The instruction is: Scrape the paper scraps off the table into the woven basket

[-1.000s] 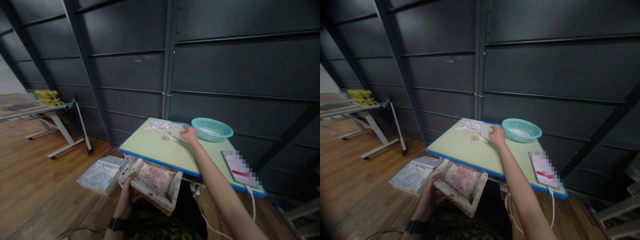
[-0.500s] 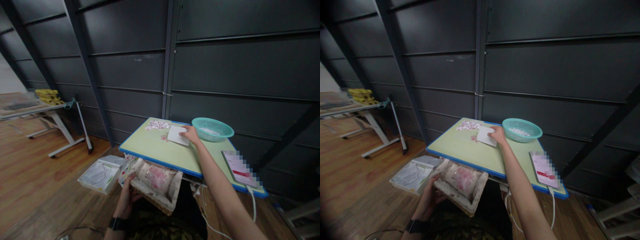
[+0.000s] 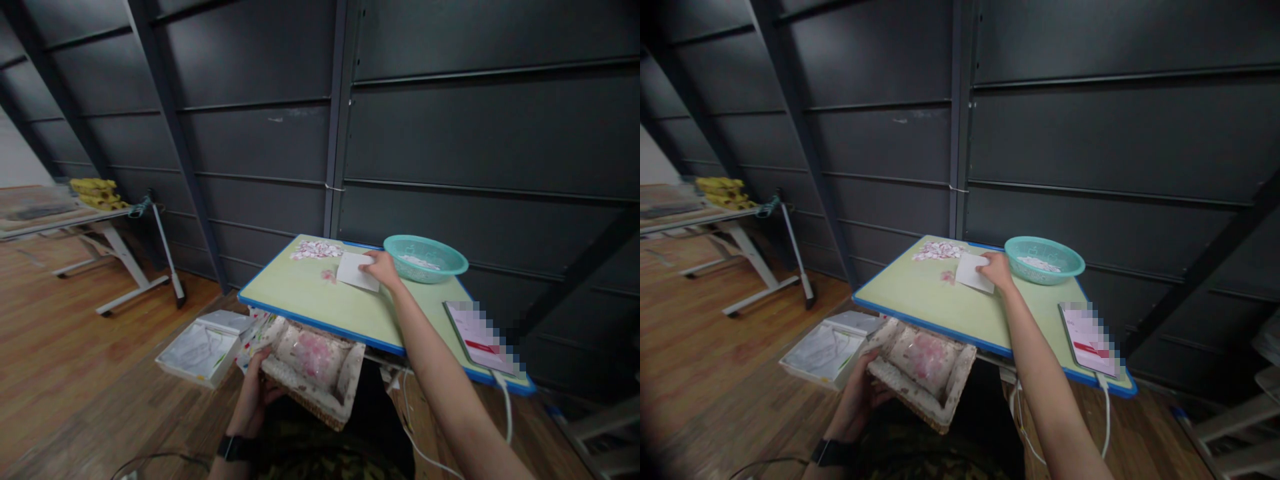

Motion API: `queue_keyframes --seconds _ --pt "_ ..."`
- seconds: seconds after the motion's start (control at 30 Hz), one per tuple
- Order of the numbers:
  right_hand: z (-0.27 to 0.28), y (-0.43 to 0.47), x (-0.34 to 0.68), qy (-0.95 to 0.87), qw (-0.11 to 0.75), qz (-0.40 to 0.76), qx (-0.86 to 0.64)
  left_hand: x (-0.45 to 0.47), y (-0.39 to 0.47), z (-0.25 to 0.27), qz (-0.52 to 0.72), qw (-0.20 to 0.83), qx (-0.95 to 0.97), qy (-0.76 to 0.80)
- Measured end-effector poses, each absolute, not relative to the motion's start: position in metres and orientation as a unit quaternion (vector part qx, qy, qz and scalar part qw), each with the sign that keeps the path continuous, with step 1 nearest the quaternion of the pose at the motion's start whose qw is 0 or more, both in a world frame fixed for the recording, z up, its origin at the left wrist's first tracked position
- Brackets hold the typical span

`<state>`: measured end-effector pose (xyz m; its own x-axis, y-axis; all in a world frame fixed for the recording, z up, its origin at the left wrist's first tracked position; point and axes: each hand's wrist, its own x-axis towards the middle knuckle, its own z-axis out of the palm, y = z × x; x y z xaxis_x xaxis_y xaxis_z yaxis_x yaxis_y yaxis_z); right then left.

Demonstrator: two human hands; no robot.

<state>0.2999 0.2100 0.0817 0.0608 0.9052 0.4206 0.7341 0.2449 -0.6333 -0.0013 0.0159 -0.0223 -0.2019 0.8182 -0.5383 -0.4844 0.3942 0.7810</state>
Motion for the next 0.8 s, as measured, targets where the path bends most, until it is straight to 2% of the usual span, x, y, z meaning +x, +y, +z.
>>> queue_keyframes --seconds 0.33,0.8 --pt "0.0752 0.2129 0.2949 -0.678 0.444 0.152 -0.565 0.0005 0.0129 -0.0166 0.533 0.614 0.158 0.560" --pt "0.0833 0.2066 0.2984 -0.675 0.422 0.246 -0.553 -0.0005 0.0157 -0.0205 0.536 0.614 0.153 0.558"
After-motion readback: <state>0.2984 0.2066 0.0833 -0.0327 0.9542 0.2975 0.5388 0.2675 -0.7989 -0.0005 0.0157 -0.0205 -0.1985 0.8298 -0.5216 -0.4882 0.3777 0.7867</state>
